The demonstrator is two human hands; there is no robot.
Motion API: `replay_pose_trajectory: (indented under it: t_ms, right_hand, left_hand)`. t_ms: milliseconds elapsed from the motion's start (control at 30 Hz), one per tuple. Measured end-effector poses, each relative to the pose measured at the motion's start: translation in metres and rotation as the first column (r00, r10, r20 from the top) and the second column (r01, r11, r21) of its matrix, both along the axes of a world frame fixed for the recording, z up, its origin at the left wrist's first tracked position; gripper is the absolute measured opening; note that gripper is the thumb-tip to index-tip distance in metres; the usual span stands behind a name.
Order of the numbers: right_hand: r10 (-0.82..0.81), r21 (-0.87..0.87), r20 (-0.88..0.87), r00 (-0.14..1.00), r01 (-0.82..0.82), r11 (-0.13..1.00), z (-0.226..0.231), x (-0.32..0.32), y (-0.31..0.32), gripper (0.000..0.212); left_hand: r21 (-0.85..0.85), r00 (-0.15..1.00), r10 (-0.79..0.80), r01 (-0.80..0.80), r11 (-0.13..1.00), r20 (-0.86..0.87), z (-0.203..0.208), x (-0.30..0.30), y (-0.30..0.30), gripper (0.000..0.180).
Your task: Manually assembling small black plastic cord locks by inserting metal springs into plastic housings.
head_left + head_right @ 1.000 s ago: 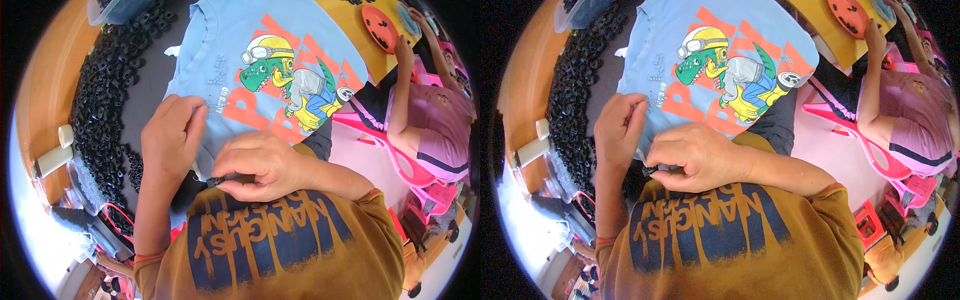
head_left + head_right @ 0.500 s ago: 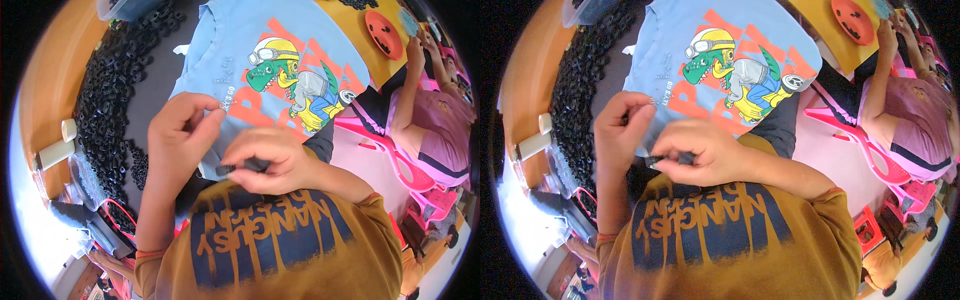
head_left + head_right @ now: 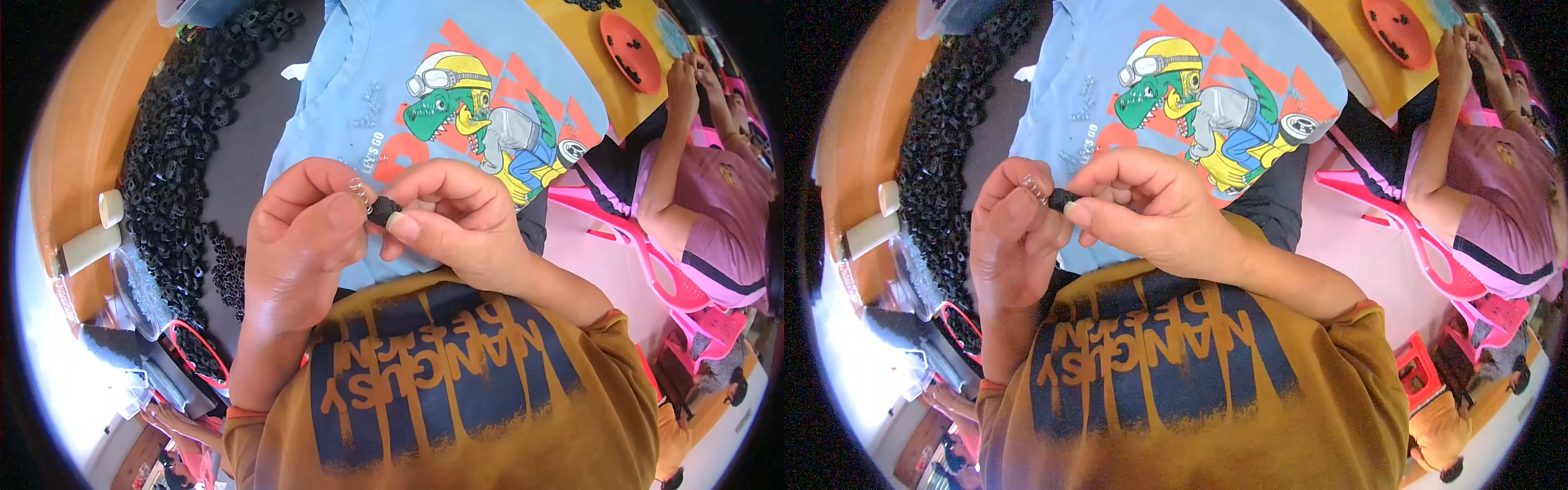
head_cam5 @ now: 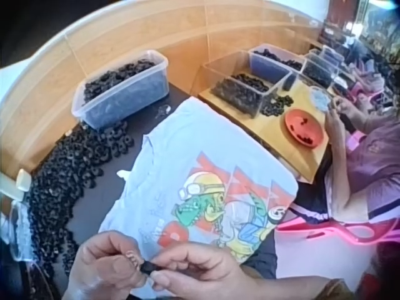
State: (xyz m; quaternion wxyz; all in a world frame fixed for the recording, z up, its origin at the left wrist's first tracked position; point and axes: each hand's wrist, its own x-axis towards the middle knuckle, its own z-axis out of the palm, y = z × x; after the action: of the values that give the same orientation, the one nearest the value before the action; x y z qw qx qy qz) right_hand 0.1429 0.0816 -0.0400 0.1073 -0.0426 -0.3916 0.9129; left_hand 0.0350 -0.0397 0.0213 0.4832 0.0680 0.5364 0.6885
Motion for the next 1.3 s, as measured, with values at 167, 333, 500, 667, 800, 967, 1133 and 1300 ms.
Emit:
replay_pose_trajectory:
  t_ms: [167,333,500,667,800,967,1133,1300]
  right_hand:
    - [0.001,0.02,0.0,1.0,-0.001,1.0,0.0,0.0,0.002,0.014]
    - [0.015,0.007,0.012,1.0,-0.015,1.0,0.001,0.0,0.0,0.014]
    - [-0.041,0.034,-0.073,0.997,0.043,0.998,-0.003,-0.003,-0.006,0.018]
    - [-0.049,0.086,-0.065,0.997,0.054,0.995,-0.001,0.0,-0.002,0.024]
    - [0.033,0.25,-0.047,0.998,-0.02,0.968,-0.001,0.003,0.006,0.03]
    - [-0.008,0.169,-0.045,0.999,0.015,0.985,0.002,0.003,0.001,0.03]
    - [0.028,0.229,-0.01,1.0,-0.025,0.973,0.001,0.002,0.005,0.03]
    - [-0.143,0.287,-0.026,0.989,0.145,0.947,-0.01,-0.004,-0.009,0.017]
  left_hand:
    - [0.047,0.976,0.061,-0.052,0.998,-0.209,-0.009,0.003,-0.001,0.013]
    - [0.091,0.99,0.09,-0.081,0.993,-0.104,-0.011,0.003,-0.002,0.013]
    - [0.069,0.984,0.118,-0.109,0.992,-0.135,-0.011,0.007,0.003,0.01]
    - [0.118,0.99,0.125,-0.116,0.986,-0.071,-0.011,0.004,0.001,0.009]
    - [0.037,0.987,0.15,-0.148,0.988,-0.06,-0.006,0.006,0.001,0.012]
    - [0.094,0.986,0.169,-0.167,0.982,-0.017,-0.006,0.009,0.0,0.013]
    - [0.128,0.993,0.092,-0.082,0.988,-0.072,-0.011,0.005,-0.01,0.012]
    - [0.163,0.972,0.121,-0.089,0.983,-0.203,-0.007,0.013,-0.006,0.011]
